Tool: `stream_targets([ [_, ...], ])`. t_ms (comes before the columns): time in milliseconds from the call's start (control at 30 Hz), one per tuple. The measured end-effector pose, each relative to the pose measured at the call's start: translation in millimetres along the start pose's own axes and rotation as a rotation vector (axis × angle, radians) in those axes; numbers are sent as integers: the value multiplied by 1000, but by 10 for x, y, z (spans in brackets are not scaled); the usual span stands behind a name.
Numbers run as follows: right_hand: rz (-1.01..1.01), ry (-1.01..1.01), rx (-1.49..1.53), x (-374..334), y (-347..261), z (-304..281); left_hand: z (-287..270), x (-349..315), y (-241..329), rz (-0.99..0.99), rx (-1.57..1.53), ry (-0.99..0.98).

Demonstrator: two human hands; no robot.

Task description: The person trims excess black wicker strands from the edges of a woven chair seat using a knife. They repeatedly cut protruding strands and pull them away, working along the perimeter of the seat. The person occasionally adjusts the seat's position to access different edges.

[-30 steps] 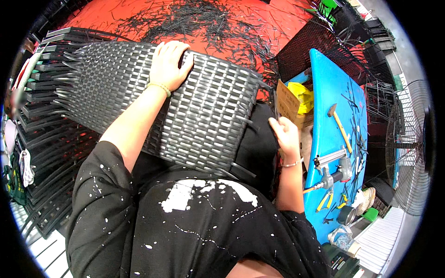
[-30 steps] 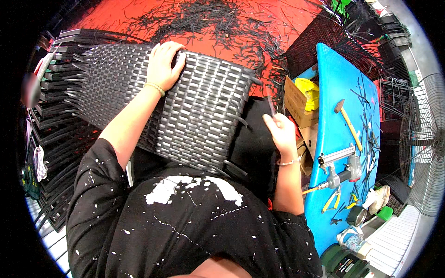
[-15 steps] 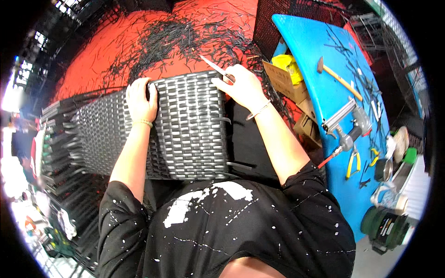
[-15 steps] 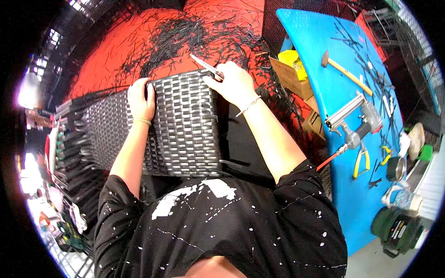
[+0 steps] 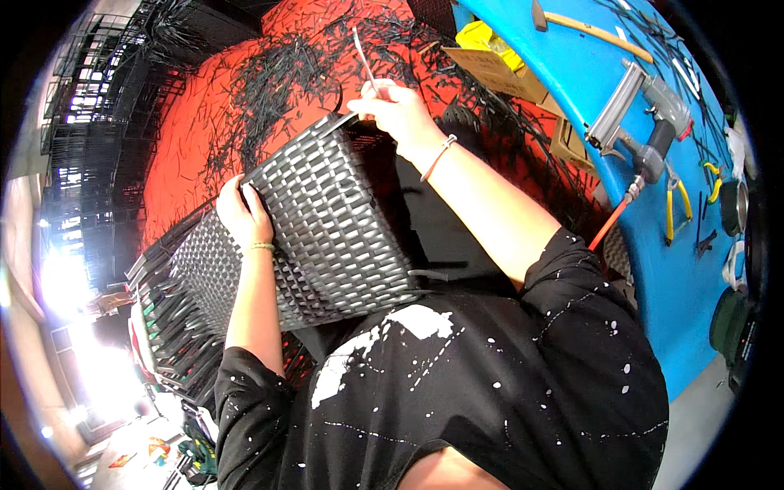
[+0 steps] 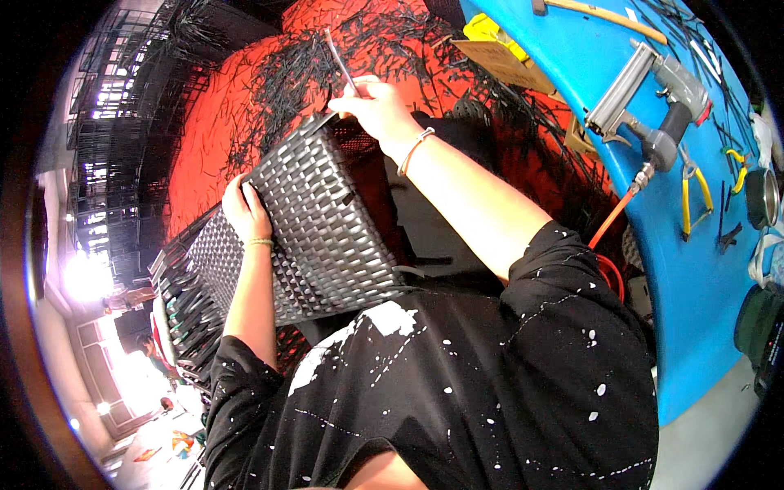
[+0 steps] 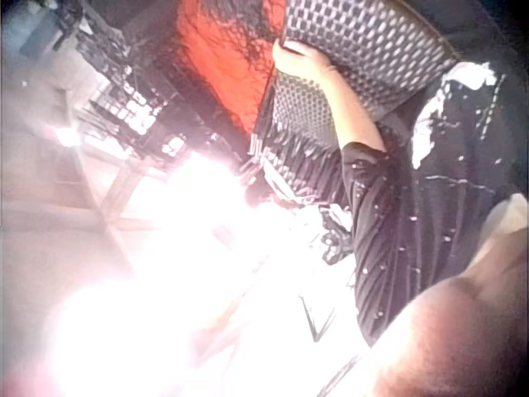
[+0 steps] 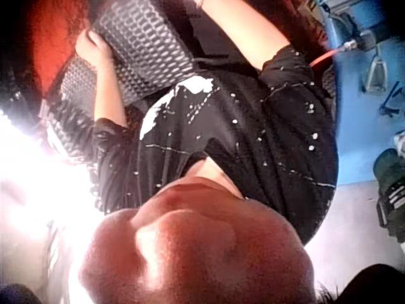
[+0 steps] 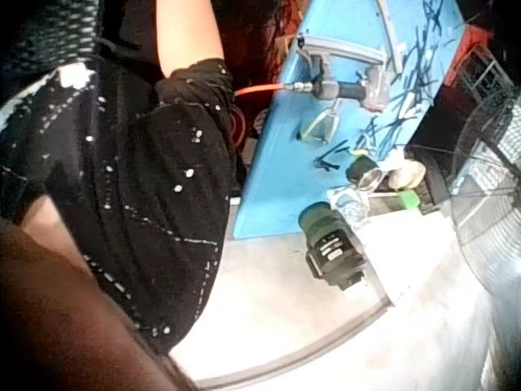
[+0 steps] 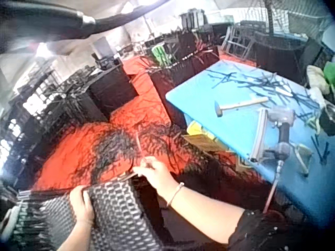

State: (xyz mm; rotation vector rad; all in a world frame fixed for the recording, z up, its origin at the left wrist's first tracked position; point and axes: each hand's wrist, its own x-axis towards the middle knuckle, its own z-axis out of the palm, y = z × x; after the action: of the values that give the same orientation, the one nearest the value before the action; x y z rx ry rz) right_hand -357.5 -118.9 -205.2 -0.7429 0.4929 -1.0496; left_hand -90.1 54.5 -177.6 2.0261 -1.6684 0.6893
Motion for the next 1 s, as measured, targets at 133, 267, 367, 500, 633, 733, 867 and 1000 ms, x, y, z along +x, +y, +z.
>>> stream_targets([
  [133,207,-22,-163,49,-10,-138,38,53,44,19,-43,10],
  [267,1,-219,-759,194,-192,-312,43,63,71,14,-33,23],
  [367,-108,-277,-1174,116,-417,-145,28,59,81,0,-20,20],
  [500,-80,-370,-1430,61,-596,198,57,40,37,-1,-10,22],
  [633,-336,-283,-1334,80,-383,307,80,63,12,13,-19,26],
  [733,-367,-270,-1083,35,-209,399,81,61,2,19,-15,20],
  [867,-410,-114,-585,161,130,248,-36,-15,-28,-18,2,59],
  [1000,82,126,-195,-54,-398,-187,42,12,33,-88,-46,92],
])
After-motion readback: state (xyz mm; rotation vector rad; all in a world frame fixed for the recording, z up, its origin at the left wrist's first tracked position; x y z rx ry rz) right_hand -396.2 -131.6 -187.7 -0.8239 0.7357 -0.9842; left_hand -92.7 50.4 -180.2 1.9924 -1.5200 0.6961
